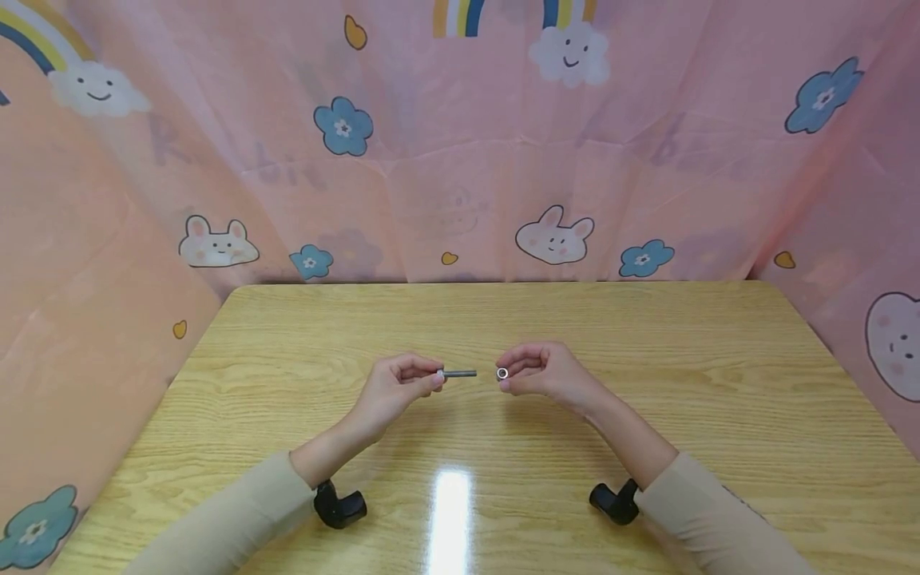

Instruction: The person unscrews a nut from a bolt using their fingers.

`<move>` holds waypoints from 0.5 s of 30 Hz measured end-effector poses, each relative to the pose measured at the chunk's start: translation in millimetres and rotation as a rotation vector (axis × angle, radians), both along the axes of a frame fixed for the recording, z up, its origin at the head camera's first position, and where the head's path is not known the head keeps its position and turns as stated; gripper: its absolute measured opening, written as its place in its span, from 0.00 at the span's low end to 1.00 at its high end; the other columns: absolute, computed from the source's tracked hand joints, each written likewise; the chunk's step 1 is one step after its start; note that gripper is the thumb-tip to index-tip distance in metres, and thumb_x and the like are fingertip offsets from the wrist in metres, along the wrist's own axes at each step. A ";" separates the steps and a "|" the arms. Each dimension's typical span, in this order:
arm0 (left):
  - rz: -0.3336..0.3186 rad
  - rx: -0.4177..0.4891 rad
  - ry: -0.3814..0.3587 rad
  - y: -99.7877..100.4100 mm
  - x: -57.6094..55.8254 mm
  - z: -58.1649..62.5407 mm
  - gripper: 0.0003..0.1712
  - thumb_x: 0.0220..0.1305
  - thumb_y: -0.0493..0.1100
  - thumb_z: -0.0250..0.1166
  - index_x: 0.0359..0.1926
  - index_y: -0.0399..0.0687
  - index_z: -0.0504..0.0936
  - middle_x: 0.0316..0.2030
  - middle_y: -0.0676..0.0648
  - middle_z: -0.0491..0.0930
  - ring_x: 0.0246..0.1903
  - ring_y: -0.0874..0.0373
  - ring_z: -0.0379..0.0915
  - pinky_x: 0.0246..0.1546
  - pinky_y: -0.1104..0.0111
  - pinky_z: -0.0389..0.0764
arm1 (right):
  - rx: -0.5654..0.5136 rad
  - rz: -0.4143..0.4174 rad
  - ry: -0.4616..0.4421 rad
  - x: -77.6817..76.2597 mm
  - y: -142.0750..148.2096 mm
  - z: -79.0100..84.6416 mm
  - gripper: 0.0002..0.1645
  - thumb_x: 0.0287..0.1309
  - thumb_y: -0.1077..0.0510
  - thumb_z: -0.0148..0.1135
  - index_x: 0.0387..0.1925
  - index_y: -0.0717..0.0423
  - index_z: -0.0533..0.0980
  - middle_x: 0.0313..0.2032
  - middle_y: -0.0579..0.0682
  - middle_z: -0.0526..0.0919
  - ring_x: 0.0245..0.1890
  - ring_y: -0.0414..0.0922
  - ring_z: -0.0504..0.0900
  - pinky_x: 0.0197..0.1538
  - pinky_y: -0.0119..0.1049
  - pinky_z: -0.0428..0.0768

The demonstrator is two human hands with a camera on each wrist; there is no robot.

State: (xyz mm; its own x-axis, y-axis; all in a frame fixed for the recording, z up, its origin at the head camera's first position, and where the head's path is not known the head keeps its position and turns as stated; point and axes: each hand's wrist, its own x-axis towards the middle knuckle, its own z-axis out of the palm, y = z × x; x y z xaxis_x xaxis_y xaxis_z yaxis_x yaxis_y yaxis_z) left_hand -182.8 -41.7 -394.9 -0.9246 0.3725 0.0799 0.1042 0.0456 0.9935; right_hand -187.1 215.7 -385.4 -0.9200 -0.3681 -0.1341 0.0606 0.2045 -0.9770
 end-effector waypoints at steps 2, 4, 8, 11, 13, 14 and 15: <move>0.004 -0.002 -0.004 0.3 0.0 -1.1 0.12 0.60 0.33 0.63 0.44 0.30 0.80 0.40 0.37 0.81 0.38 0.49 0.80 0.40 0.64 0.80 | -0.003 0.008 0.000 -1.5 0.5 -3.6 0.25 0.51 0.67 0.65 0.47 0.80 0.69 0.32 0.50 0.81 0.32 0.41 0.82 0.40 0.35 0.81; 0.011 -0.010 -0.016 1.1 -0.2 -1.7 0.12 0.60 0.33 0.63 0.44 0.30 0.80 0.40 0.38 0.81 0.37 0.52 0.80 0.39 0.65 0.80 | -0.005 0.018 -0.003 -2.7 1.1 -7.1 0.25 0.52 0.67 0.65 0.48 0.80 0.68 0.32 0.50 0.81 0.33 0.42 0.82 0.40 0.36 0.81; 0.009 -0.028 -0.032 2.6 -1.6 -4.2 0.12 0.59 0.32 0.64 0.44 0.30 0.80 0.39 0.37 0.82 0.36 0.53 0.80 0.38 0.68 0.80 | 0.006 0.031 -0.005 -4.9 3.1 -13.7 0.25 0.52 0.67 0.64 0.48 0.79 0.68 0.33 0.51 0.81 0.34 0.42 0.82 0.41 0.36 0.81; -0.010 -0.049 -0.034 3.4 -1.9 -3.3 0.12 0.59 0.31 0.63 0.43 0.28 0.79 0.38 0.36 0.82 0.37 0.46 0.80 0.39 0.65 0.80 | 0.028 0.039 0.000 -6.0 5.0 -18.2 0.25 0.51 0.66 0.65 0.48 0.78 0.69 0.33 0.51 0.81 0.34 0.42 0.81 0.40 0.34 0.80; -0.021 -0.066 -0.029 3.7 1.1 3.2 0.11 0.59 0.30 0.63 0.42 0.26 0.79 0.37 0.35 0.82 0.37 0.43 0.80 0.39 0.62 0.81 | 0.043 0.045 0.008 -6.7 6.3 -20.7 0.24 0.50 0.67 0.66 0.47 0.78 0.70 0.33 0.50 0.82 0.34 0.41 0.81 0.40 0.33 0.80; -0.021 -0.080 -0.028 4.0 2.6 7.4 0.10 0.59 0.29 0.63 0.42 0.26 0.79 0.37 0.34 0.82 0.37 0.42 0.80 0.39 0.62 0.81 | 0.052 0.049 0.009 -7.2 7.0 -21.9 0.24 0.50 0.66 0.66 0.47 0.77 0.71 0.33 0.50 0.82 0.34 0.40 0.81 0.40 0.32 0.79; -0.023 -0.092 -0.024 4.2 4.0 10.8 0.10 0.58 0.29 0.62 0.41 0.25 0.79 0.37 0.34 0.81 0.37 0.41 0.79 0.39 0.61 0.81 | 0.055 0.054 0.009 -7.5 7.5 -22.7 0.24 0.50 0.66 0.67 0.47 0.77 0.71 0.33 0.50 0.82 0.34 0.40 0.81 0.39 0.32 0.79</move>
State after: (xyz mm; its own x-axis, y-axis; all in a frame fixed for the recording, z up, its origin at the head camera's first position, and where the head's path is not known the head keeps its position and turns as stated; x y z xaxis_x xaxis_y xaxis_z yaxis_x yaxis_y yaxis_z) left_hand -178.8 -37.5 -384.1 -0.9170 0.3983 0.0222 0.0826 0.1350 0.9874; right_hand -194.6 223.3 -408.1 -0.9001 -0.4100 -0.1477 0.0394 0.2608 -0.9646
